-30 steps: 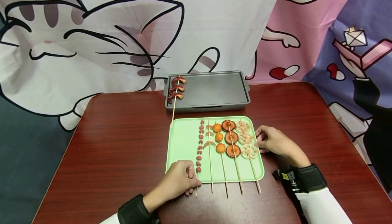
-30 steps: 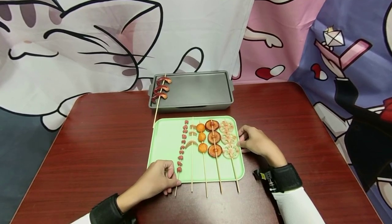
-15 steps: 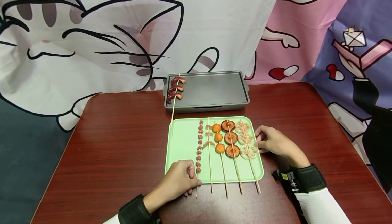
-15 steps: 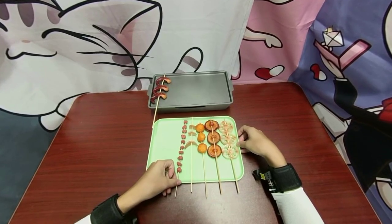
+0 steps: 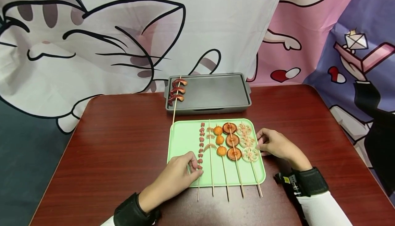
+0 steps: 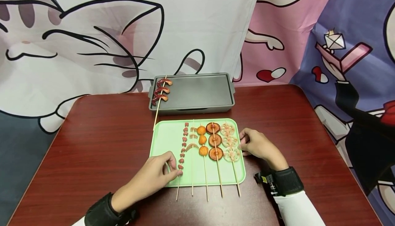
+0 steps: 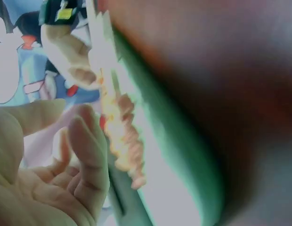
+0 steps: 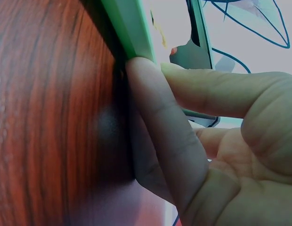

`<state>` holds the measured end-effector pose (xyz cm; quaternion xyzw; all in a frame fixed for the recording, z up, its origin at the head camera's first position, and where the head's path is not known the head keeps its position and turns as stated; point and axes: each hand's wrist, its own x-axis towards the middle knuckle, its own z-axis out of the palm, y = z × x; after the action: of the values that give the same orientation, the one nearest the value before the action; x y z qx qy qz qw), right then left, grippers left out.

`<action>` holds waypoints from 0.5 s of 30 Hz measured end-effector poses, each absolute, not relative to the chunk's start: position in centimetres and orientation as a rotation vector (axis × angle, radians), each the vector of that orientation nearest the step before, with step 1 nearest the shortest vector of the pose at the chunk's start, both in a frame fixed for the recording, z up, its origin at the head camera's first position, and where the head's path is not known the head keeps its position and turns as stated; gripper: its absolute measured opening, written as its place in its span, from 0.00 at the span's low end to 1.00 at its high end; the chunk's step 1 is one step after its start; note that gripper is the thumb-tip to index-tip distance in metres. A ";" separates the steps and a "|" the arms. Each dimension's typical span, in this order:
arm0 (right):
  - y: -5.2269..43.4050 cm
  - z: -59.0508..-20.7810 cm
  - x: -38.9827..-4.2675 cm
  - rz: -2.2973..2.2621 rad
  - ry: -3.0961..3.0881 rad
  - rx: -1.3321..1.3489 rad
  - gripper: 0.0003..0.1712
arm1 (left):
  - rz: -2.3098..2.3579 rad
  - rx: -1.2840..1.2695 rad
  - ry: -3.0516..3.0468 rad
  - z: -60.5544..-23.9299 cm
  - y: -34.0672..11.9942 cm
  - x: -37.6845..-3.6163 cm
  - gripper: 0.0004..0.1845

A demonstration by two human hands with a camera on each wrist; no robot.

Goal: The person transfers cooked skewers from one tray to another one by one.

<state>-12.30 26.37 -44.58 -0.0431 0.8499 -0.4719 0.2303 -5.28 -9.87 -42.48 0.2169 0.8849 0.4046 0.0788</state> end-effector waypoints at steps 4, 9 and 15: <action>26.4 -44.6 -12.3 -1.295 2.341 -0.116 0.17 | 1.253 0.803 2.716 -40.8 -10.3 -6.3 0.07; 26.4 -44.5 -12.2 -1.299 2.340 -0.112 0.16 | 1.300 0.831 2.853 -38.8 -11.3 -8.0 0.13; 26.4 -44.6 -12.3 -1.304 2.335 -0.121 0.17 | 1.532 0.610 2.886 -36.8 -13.4 -9.5 0.14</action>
<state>-12.28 26.36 -44.60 -0.0438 0.8487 -0.4741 0.2303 -9.53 -13.35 -36.83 0.1827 0.8647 0.4590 -0.0912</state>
